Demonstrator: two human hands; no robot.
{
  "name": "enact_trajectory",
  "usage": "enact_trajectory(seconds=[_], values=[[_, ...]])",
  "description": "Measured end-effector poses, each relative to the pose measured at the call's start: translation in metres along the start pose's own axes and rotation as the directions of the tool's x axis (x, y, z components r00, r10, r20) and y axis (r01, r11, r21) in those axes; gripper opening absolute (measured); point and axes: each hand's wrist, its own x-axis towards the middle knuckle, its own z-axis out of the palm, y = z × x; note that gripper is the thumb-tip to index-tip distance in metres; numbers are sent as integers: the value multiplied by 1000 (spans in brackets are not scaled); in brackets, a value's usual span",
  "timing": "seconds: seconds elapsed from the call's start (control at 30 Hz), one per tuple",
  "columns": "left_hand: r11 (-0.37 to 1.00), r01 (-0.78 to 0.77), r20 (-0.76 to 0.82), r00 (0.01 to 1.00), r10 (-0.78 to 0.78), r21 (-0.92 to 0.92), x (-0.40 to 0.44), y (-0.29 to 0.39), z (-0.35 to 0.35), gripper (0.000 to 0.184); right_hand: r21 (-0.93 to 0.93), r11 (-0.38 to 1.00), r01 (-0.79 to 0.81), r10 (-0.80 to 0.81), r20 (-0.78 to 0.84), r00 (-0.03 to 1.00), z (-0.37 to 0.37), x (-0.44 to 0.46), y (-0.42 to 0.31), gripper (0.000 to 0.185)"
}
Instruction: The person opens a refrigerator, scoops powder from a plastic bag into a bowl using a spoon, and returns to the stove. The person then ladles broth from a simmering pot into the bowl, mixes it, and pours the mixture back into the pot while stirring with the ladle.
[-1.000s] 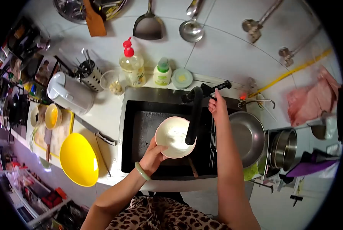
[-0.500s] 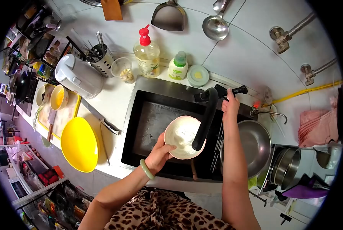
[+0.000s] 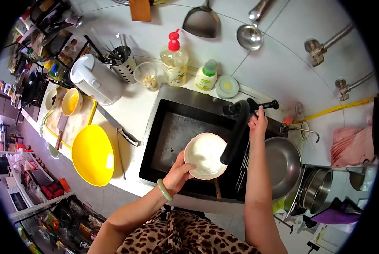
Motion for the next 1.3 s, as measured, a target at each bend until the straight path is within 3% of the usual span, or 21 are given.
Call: enact_trajectory(seconds=[0.07, 0.2, 0.33, 0.43, 0.53, 0.63, 0.73, 0.8, 0.9, 1.0, 1.07, 1.13, 1.2, 1.3], values=[[1000, -11, 0, 1000, 11, -8, -5, 3, -3, 73, -50, 998, -41, 37, -80, 996, 3, 2, -1, 34], [998, -53, -29, 998, 52, -25, -31, 10, -18, 73, -3, 992, -123, 123, 48, 991, -13, 6, 8, 35], [992, -100, 36, 994, 103, -83, -68, 18, -51, 73, -12, 999, -44, 45, 97, 994, -23, -56, 34, 33], [970, -130, 79, 986, 149, -206, -109, 30, -76, 75, -132, 986, -104, 138, 289, 947, -70, -99, 71, 28], [951, -192, 98, 970, 221, -243, -156, 47, -110, 79, -295, 950, -105, 129, 64, 990, -22, -200, 83, 20], [931, -266, 132, 943, 305, -251, -216, 73, -157, 78, -332, 938, -101, 145, 110, 983, 17, -271, 104, 18], [891, -423, -33, 905, 424, -165, -283, 97, -209, 76, -268, 963, 41, 14, 200, 980, 79, -333, 123, 19], [871, -477, -109, 878, 466, -121, -341, 120, -249, 74, -138, 981, 135, -62, 440, 896, 130, -367, 130, 14], [831, -553, -231, 817, 527, -57, -419, 133, -303, 73, -111, 980, 167, -68, 598, 799, 231, -429, 146, 10], [792, -610, -428, 722, 543, -26, -484, 136, -364, 74, -162, 979, 120, 44, 752, 658, 329, -480, 173, 8], [702, -712, -502, 618, 605, -30, -518, 138, -399, 75, -183, 977, 105, 108, 861, 497, 389, -505, 205, 12], [659, -751, -593, 548, 590, -38, -549, 142, -436, 77, -314, 940, -134, 330, 739, 587, 453, -556, 233, 29], [542, -837, -647, 453, 614, -71, -580, 149, -462, 74, -400, 875, -271, 450, 880, 151, 512, -591, 253, 58], [394, -917, -730, 311, 609, -62, -611, 158, -512, 71, -491, 801, -341, 506, 861, -51, 585, -623, 299, 72]])
